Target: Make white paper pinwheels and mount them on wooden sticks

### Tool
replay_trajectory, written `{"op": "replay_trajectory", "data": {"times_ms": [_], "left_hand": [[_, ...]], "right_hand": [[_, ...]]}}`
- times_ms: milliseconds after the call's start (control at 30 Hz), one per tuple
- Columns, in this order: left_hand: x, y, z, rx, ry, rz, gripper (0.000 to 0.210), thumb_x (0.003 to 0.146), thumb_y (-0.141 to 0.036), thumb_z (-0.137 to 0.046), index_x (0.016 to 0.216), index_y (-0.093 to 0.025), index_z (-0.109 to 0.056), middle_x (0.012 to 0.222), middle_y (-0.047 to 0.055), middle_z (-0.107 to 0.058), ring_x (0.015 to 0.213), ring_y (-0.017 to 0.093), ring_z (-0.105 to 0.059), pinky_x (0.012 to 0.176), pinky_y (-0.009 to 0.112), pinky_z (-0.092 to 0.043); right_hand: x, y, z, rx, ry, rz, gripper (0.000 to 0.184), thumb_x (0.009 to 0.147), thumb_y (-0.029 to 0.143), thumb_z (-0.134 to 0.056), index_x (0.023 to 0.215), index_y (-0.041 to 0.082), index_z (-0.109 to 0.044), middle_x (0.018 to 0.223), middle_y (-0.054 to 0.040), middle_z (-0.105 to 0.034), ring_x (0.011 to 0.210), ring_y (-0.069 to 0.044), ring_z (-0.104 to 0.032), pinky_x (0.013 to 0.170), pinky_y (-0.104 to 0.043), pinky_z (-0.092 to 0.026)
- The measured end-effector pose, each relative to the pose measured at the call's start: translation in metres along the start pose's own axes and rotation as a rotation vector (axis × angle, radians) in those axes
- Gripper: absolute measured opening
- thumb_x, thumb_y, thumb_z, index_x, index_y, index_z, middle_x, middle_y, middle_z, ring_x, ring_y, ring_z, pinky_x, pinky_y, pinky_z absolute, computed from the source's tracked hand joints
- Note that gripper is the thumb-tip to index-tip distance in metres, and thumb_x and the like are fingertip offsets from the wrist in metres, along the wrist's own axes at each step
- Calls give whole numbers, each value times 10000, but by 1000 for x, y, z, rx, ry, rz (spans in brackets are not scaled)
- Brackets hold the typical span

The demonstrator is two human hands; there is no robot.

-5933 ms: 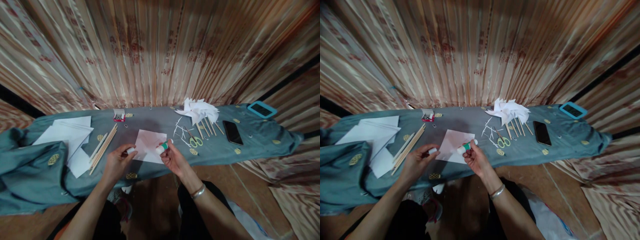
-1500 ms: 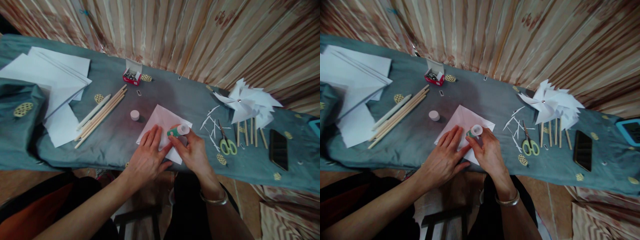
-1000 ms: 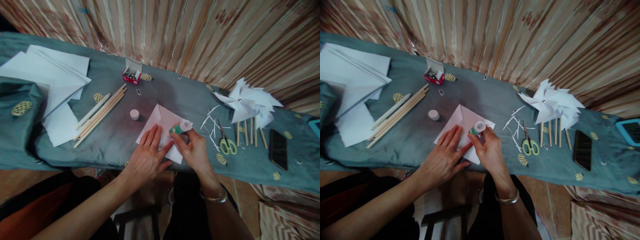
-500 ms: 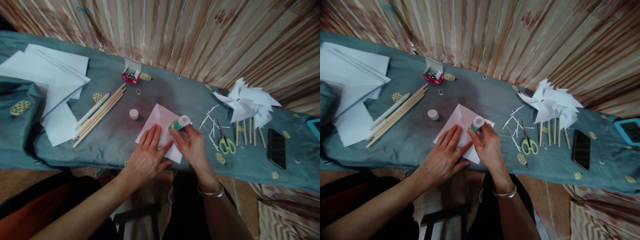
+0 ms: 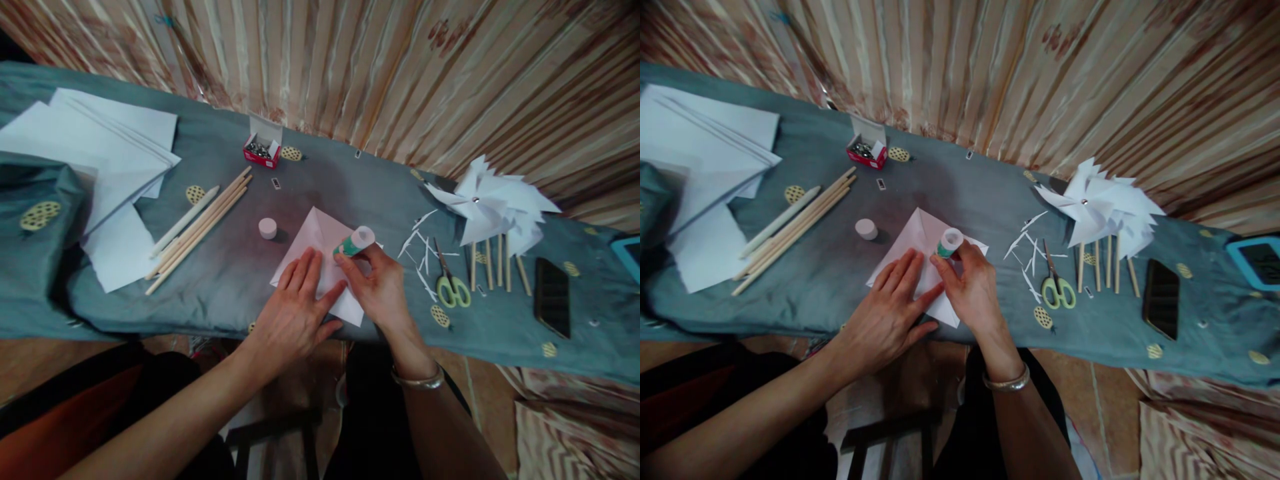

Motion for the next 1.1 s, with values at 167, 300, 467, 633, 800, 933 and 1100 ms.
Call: {"op": "replay_trajectory", "data": {"times_ms": [167,300,467,633,800,933,1100], "left_hand": [[0,0,1,-11,-8,2,603,805,-461,-675,1325,-191,-532,1536,240,-289,1418,456,-224,1086,602,-305],[0,0,1,-14,-17,-4,583,817,-464,-657,1313,-179,-542,1520,248,-309,1409,462,-241,1083,604,-311],[0,0,1,-20,-19,-6,589,813,-460,-663,1312,-171,-541,1512,260,-316,1409,463,-243,1088,602,-305],[-1,0,0,-8,-33,-15,595,825,-462,-648,1332,-179,-517,1522,250,-303,1418,459,-220,1084,608,-306],[-1,0,0,-1,-26,-10,615,809,-468,-665,1329,-174,-522,1513,255,-312,1412,465,-229,1082,602,-311],[0,0,0,2,-17,-8,645,793,-475,-681,1340,-178,-515,1509,265,-310,1406,475,-238,1073,608,-316],[-1,1,0,1,-23,-14,625,807,-474,-665,1350,-207,-506,1523,245,-294,1408,464,-241,1063,610,-324]], "right_hand": [[0,0,-2,8,36,4,205,860,396,-613,932,209,-654,882,-62,-716,822,-213,-674,781,-351,-511],[-1,2,-3,-5,68,10,232,865,413,-604,950,202,-652,895,-71,-711,839,-222,-677,780,-350,-507],[-2,6,-1,-19,98,49,197,871,384,-599,943,207,-644,923,-71,-705,868,-221,-666,796,-349,-499],[-4,8,1,-14,121,53,186,875,369,-586,951,206,-635,920,-69,-701,868,-221,-657,798,-359,-493],[-6,5,3,-6,130,36,205,876,377,-584,961,199,-638,932,-75,-702,869,-226,-658,806,-371,-491],[-6,1,4,11,124,28,256,867,416,-597,957,182,-652,913,-82,-708,852,-232,-664,787,-372,-500],[-6,-5,7,15,83,-17,259,845,421,-630,950,189,-677,895,-74,-717,835,-229,-666,789,-387,-508]]}}
Point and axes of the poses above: each hand's wrist, its own x-axis towards the middle knuckle, its own z-axis out of the back of the hand, y = z × x, the point moved 6 cm from there along x, towards the middle knuckle
